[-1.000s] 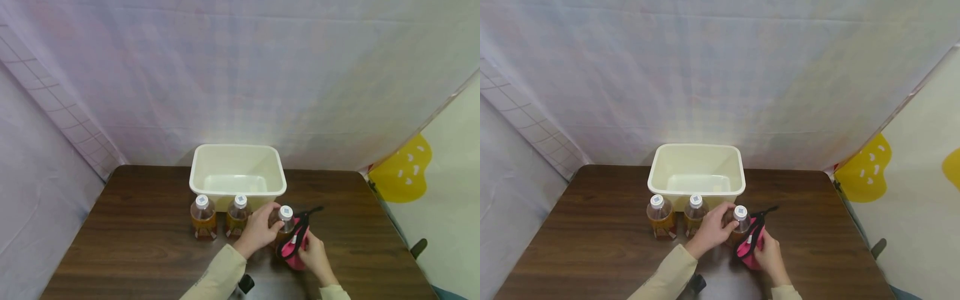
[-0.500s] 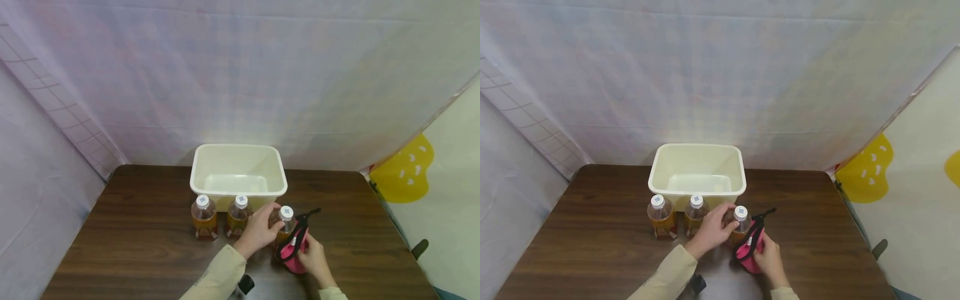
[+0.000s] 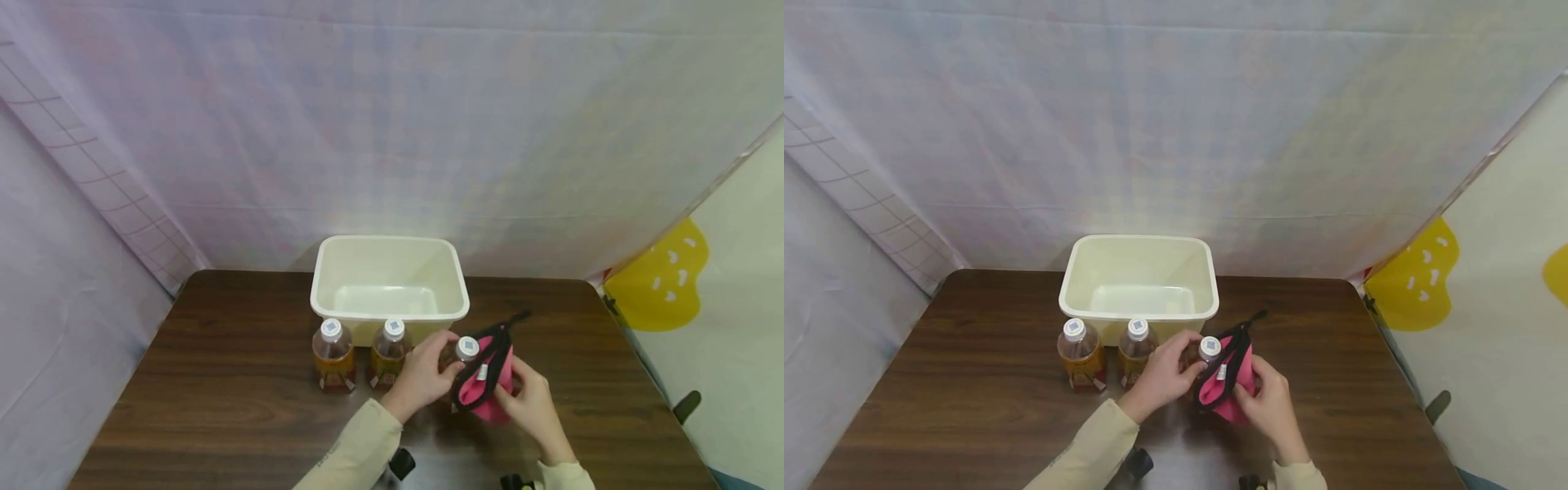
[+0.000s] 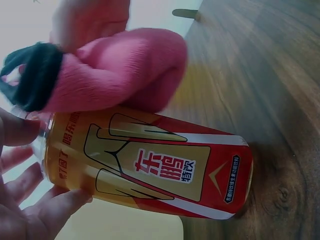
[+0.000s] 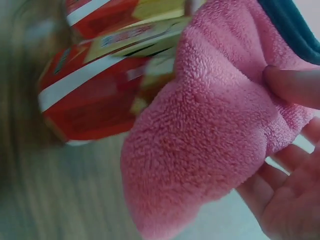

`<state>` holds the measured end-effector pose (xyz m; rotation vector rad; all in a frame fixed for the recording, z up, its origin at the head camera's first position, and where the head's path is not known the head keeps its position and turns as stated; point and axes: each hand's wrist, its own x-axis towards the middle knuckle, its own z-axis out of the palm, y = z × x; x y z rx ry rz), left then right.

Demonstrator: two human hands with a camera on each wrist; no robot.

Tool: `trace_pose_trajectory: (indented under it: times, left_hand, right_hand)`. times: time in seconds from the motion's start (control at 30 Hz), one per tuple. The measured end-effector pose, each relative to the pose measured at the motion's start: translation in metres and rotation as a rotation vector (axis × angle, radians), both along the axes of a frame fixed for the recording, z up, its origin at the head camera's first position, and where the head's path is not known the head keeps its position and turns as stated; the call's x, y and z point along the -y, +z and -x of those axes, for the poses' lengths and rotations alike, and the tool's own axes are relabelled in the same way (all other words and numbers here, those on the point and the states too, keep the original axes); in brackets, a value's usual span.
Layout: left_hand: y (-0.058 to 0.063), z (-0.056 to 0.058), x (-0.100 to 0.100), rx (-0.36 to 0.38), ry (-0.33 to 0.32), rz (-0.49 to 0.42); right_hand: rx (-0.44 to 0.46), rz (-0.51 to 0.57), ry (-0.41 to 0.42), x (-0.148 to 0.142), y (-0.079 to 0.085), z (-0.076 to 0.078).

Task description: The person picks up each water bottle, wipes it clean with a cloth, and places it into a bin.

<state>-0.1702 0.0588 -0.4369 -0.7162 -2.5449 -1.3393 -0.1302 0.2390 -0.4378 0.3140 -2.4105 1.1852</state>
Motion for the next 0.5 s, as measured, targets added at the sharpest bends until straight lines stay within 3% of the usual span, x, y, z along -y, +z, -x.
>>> trace_pose_trajectory:
  times: [0.13,0.5]
  left_hand:
    - [0.0004,0.0006,0.0002,0.019,-0.007,-0.006]
    - [0.0022,-0.0007,-0.0007,0.047,-0.017,-0.016]
  right_hand:
    - [-0.045,-0.049,-0.011,0.0029,0.0057,0.0023]
    - [0.024,-0.018,-0.082,0.0048,-0.0006,-0.0024]
